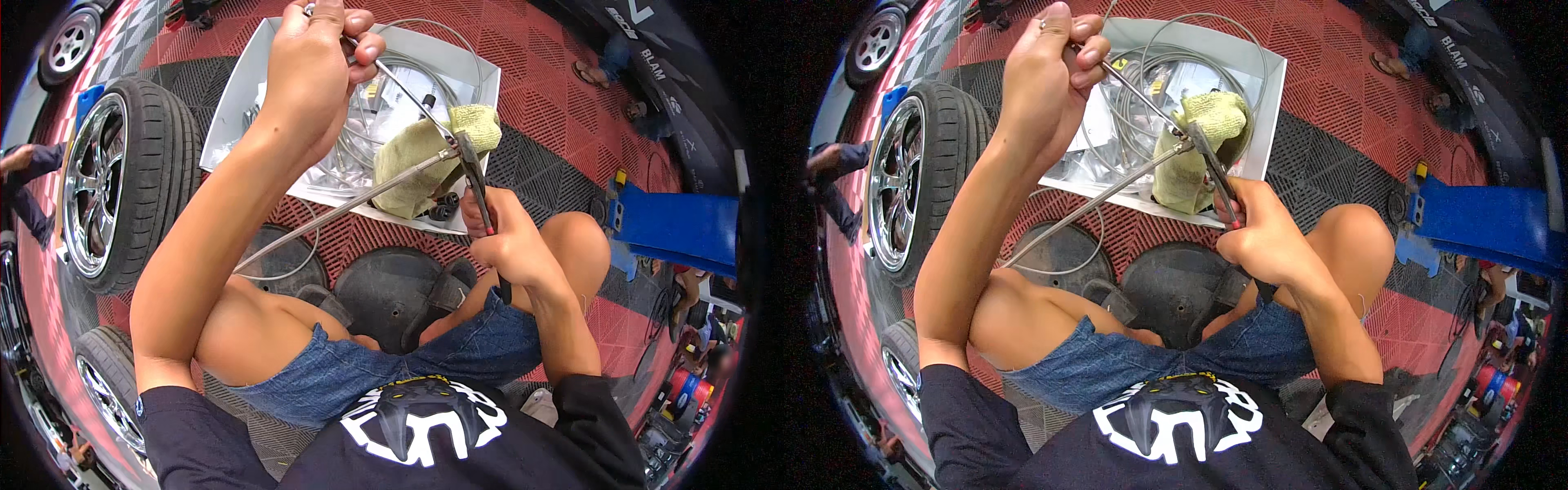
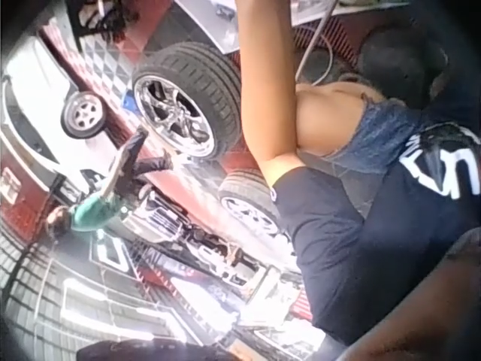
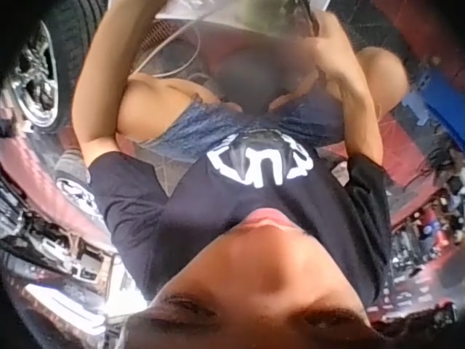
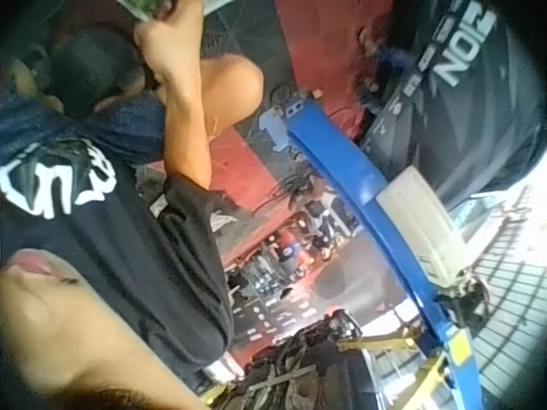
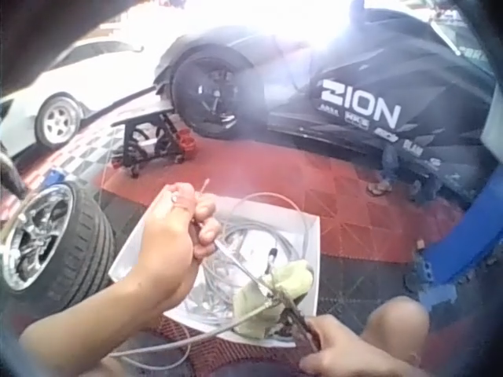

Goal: The recorder is assembling fittings onto a braided metal hose using a wrench and pliers while seated in a service bay.

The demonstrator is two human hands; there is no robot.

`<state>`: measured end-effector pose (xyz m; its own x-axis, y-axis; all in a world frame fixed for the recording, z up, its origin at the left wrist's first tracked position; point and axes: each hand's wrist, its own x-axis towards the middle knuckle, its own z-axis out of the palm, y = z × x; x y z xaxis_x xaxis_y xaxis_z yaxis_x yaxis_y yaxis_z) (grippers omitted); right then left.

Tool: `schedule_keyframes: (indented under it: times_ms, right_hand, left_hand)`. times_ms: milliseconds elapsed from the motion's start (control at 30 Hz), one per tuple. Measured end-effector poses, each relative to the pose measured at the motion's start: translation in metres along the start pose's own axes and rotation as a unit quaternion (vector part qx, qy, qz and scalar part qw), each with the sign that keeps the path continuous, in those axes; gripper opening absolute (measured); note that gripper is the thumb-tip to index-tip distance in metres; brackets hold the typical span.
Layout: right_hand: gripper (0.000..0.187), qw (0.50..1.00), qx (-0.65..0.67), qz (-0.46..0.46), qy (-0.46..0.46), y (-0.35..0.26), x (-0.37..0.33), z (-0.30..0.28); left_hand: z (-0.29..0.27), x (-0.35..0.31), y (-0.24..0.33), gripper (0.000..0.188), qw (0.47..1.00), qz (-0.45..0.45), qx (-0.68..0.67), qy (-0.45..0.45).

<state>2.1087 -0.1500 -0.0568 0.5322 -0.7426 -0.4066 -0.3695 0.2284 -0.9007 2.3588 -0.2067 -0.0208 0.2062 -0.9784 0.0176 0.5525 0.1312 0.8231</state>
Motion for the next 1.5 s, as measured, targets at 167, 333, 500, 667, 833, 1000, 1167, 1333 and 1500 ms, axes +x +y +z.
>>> schedule_keyframes:
  times_ms: [167,333,500,667,833,1000,1167,1333,1500]
  right_hand:
    - [0.031,1.000,-0.007,-0.010,-0.004,-0.004,-0.005,0.000]
    - [0.024,0.999,-0.015,-0.030,0.000,-0.006,-0.008,-0.001]
    - [0.021,0.999,-0.021,-0.027,0.007,-0.008,-0.007,0.004]
    - [0.021,0.999,-0.035,0.007,0.021,-0.019,-0.012,0.006]
    - [0.027,0.998,0.007,0.038,0.050,-0.013,-0.005,0.010]
    - [0.027,0.999,-0.029,0.026,0.031,-0.006,-0.003,0.003]
    - [0.021,0.996,-0.045,0.064,0.051,0.004,0.003,-0.001]
    - [0.025,0.989,0.027,0.089,0.112,-0.044,-0.009,0.016]
    - [0.018,0.978,0.194,0.075,-0.007,-0.029,-0.003,-0.005]
  left_hand:
    - [-0.023,0.016,-0.018,0.020,0.996,-0.076,0.008,-0.046]
    - [-0.012,0.012,-0.031,0.019,0.987,-0.160,-0.001,0.001]
    - [0.001,0.004,-0.032,0.020,0.982,-0.172,0.034,0.072]
    - [0.008,0.001,-0.024,0.018,0.990,-0.111,0.068,0.052]
    - [0.009,-0.005,-0.021,0.013,0.998,-0.058,0.014,0.023]
    - [0.023,-0.025,-0.010,0.007,0.998,0.037,0.045,0.001]
    - [0.035,-0.049,-0.024,0.017,0.946,0.248,0.170,-0.120]
    - [0.043,-0.101,-0.056,0.021,0.669,0.495,0.443,-0.334]
    - [0.043,-0.094,-0.068,0.025,0.611,0.529,0.457,-0.372]
